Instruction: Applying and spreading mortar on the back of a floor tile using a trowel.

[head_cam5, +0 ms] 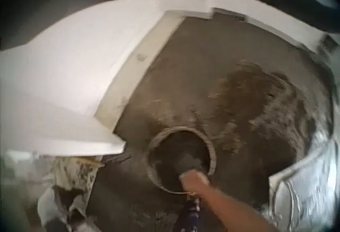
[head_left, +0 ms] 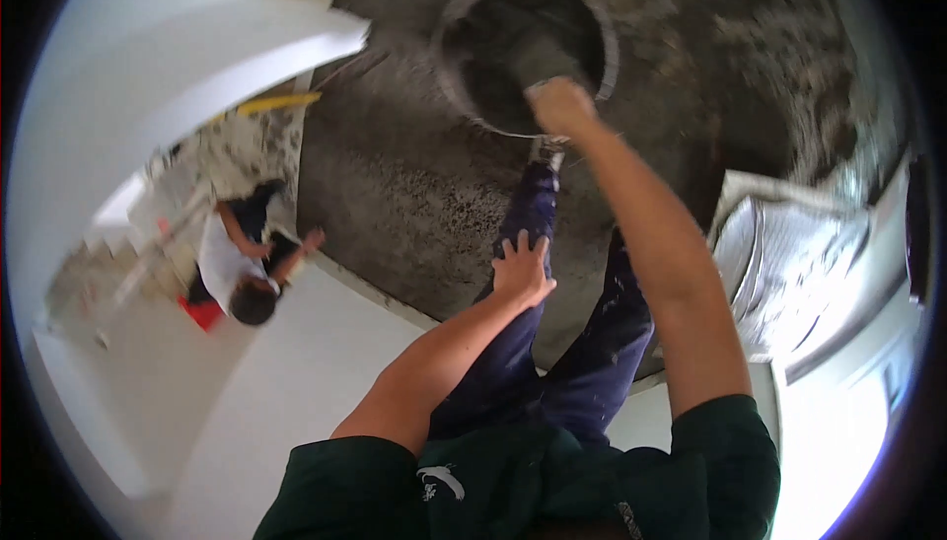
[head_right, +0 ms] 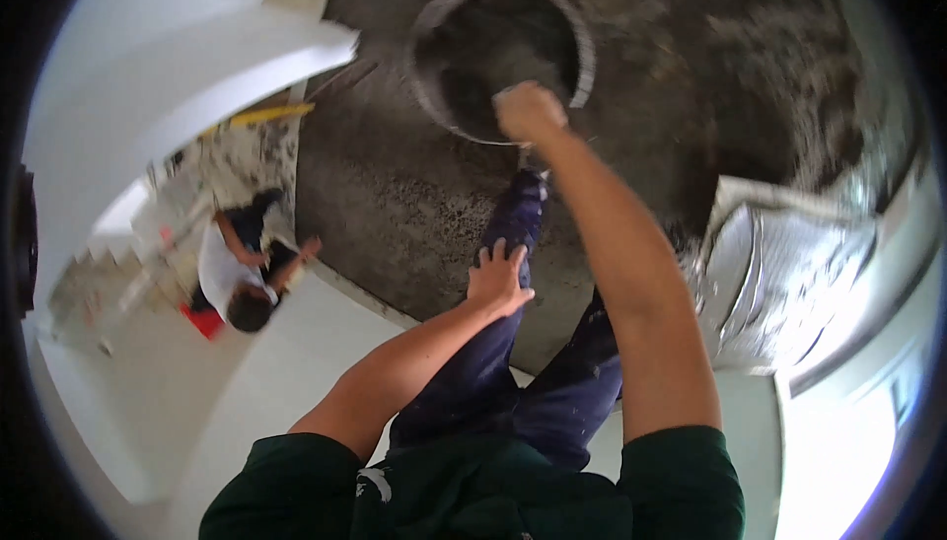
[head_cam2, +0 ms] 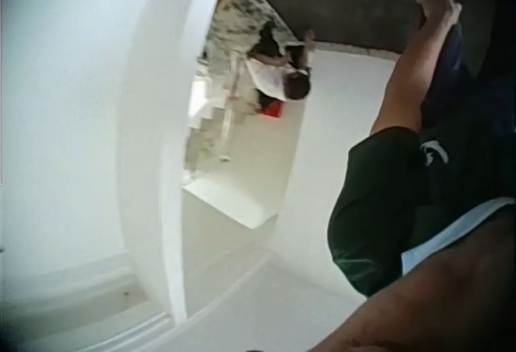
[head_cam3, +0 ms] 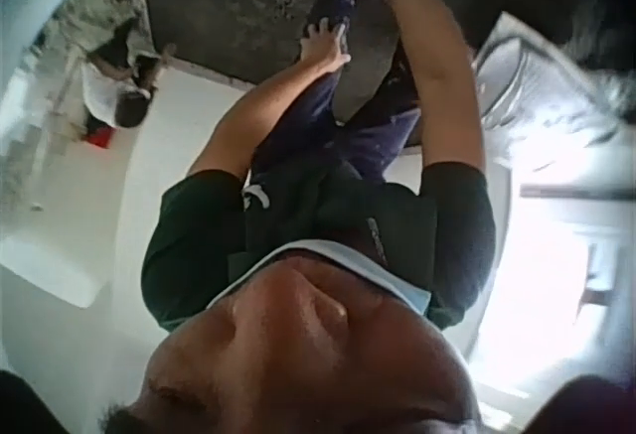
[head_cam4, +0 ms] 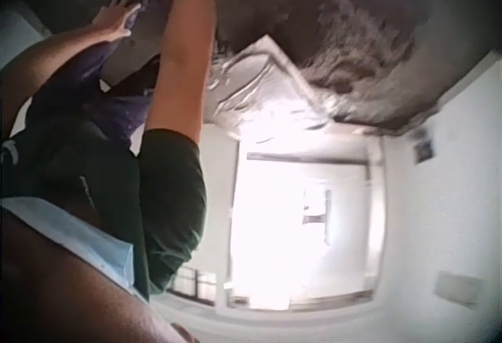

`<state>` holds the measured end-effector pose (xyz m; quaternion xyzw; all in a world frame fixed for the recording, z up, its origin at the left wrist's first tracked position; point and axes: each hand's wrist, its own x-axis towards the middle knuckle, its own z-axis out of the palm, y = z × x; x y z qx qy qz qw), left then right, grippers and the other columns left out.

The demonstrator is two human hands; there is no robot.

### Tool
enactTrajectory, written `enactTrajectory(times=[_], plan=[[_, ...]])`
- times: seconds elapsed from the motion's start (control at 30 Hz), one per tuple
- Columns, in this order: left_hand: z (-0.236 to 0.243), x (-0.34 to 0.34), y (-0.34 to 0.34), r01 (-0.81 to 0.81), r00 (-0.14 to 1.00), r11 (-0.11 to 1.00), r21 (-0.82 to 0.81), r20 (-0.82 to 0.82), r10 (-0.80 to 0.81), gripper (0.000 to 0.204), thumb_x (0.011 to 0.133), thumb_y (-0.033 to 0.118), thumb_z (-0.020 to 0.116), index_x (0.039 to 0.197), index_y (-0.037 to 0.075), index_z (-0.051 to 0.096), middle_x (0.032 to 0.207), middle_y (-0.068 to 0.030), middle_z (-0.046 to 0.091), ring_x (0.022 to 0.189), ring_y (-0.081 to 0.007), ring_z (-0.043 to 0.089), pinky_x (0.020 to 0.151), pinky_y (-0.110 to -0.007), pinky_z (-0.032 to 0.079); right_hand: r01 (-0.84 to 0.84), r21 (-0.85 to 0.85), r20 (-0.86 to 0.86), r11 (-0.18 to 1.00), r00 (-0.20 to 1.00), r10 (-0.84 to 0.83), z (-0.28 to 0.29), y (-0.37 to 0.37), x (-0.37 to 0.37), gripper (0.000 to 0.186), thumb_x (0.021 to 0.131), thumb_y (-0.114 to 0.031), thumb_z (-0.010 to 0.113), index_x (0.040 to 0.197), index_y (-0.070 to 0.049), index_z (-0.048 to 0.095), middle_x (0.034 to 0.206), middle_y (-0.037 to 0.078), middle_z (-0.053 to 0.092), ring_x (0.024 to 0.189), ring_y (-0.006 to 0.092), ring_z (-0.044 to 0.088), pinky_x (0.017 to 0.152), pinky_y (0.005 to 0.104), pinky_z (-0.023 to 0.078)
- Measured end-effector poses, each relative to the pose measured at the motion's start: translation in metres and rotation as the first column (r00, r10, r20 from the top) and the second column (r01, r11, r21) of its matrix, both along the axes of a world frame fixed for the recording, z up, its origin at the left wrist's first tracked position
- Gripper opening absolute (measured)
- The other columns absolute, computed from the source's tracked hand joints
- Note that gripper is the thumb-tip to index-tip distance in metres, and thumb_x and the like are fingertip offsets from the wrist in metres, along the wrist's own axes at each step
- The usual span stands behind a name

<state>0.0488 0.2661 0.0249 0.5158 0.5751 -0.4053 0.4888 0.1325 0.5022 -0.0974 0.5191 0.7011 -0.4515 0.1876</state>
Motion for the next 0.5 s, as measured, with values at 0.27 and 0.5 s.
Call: enactTrajectory(times=[0.27,0.5], plan=[[-0.009,-0.018,-0.028,-0.159,0.984,0.987,-0.036,0.081,0.161,0.078,0.09,0.038,0.072,0.155,0.017,0.035,0.162,-0.0205,0.023,0.143,-0.051,0.03,0.1,-0.065,0.044,0.394,-0.18,0.094,0.901,0.919,-0.383,-0.035,0.082,-0.065,0.027,0.093,-0.022,0.067,0.105,0.002,0.069,0.085,0.016,0.071,0.062,0.0247,0.067,0.051,0.0356,0.052],[-0.008,-0.018,-0.033,-0.19,0.977,0.982,-0.016,0.095,0.191,0.075,0.091,0.039,0.069,0.154,0.016,0.037,0.163,-0.0212,0.022,0.143,-0.0524,0.029,0.098,-0.068,0.043,0.269,-0.309,-0.154,0.912,0.932,-0.327,-0.028,0.069,-0.031,0.037,0.091,-0.031,0.074,0.1,0.003,0.064,0.082,0.011,0.067,0.068,0.0219,0.058,0.062,0.0396,0.048]])
